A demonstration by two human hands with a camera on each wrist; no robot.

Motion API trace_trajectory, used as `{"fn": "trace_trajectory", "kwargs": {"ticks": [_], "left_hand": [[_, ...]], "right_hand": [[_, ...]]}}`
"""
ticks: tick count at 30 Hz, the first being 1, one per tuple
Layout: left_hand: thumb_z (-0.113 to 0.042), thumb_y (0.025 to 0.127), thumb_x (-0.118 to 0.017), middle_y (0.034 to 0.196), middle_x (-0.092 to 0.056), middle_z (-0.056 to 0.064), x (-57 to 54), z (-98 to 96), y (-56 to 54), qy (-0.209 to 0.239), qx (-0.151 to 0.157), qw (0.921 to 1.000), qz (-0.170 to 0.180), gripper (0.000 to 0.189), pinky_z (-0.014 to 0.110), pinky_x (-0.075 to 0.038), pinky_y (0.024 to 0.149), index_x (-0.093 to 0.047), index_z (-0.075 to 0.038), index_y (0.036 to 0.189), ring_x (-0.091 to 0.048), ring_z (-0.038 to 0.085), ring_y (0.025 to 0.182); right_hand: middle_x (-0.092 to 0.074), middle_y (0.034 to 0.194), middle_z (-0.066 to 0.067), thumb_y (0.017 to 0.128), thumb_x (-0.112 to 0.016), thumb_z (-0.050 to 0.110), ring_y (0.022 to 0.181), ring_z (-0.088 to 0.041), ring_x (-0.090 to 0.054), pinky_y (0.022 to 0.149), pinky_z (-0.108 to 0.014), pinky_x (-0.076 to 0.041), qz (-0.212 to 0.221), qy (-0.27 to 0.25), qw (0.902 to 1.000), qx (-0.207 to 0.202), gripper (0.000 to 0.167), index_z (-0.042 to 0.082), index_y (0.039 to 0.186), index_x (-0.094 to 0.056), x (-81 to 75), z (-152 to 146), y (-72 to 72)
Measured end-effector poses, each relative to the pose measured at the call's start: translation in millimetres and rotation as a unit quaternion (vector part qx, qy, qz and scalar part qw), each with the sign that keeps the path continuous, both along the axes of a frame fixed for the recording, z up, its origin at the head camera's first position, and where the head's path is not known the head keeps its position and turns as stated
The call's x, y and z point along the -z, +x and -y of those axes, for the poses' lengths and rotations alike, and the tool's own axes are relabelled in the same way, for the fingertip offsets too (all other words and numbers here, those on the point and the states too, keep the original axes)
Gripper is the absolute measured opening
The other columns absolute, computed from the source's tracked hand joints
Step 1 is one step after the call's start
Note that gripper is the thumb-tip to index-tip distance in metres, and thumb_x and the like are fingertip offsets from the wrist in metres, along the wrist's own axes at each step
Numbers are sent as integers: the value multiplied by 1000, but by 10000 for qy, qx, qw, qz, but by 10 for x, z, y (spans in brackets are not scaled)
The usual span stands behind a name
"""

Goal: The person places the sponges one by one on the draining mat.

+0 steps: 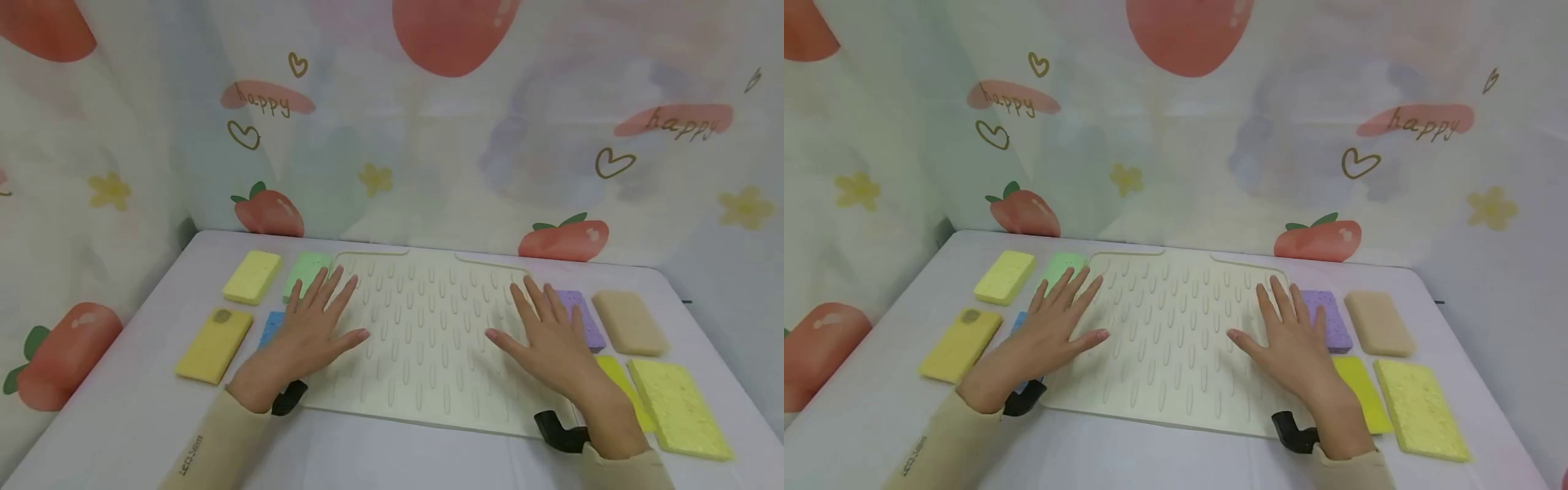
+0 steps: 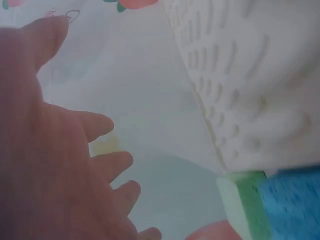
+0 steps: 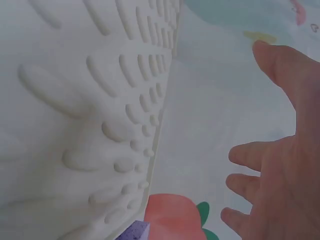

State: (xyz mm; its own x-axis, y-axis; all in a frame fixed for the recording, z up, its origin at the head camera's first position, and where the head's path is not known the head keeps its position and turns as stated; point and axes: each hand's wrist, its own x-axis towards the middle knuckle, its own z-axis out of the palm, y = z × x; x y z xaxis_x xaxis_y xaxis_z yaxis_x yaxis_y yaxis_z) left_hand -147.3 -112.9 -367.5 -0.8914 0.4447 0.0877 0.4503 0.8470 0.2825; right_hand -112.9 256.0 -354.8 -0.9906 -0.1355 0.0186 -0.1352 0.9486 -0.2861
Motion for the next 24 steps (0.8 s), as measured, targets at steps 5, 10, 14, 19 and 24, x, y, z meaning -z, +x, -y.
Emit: {"fn": "trace_trajectory", "kwargs": {"ticks": [5, 10, 14, 19, 24], "left_hand": [[-64, 95, -49, 168, -5, 10, 35, 212, 89, -60, -36, 10000, 49, 87, 65, -1, 120, -16, -18, 161, 1, 35, 155], [-65, 92, -54, 167, -11, 14, 97, 346, 166, -44, -58, 9999, 90, 91, 69, -4, 117, -20, -14, 160, -5, 40, 154], [-69, 89, -55, 167, -13, 15, 155, 397, 202, -113, -110, 9994, 300, 95, 71, -6, 116, -22, -13, 159, -7, 42, 153], [-71, 86, -57, 167, -13, 16, 208, 425, 212, -108, -178, 9980, 594, 100, 73, -7, 115, -22, -13, 159, -8, 43, 153], [-75, 80, -61, 166, -13, 16, 243, 428, 206, -207, -159, 9969, 749, 108, 73, -7, 114, -22, -12, 159, -9, 44, 152]], "right_hand": [[-5, 167, -19, 94, -51, 64, 152, -47, 4, 111, -76, 6, -200, 135, 9997, -64, 95, 6, 159, -14, 6, -165, 111], [-9, 166, -19, 94, -55, 60, 153, -43, 3, 112, -75, 3, -507, 232, 9984, -98, 94, 8, 160, -12, 38, -341, 216], [-10, 165, -21, 94, -57, 58, 153, -42, 6, 112, -75, 4, -486, 235, 9985, -68, 93, 9, 160, -13, 73, -473, 295], [-12, 164, -23, 95, -59, 53, 151, -48, 1, 110, -78, 3, -273, 46, 9996, 50, 90, 4, 158, -20, 126, -642, 406], [-19, 161, -26, 94, -63, 47, 148, -51, -10, 111, -75, -7, -425, -4, 9991, -6, 87, 0, 156, -25, 230, -822, 500]]}}
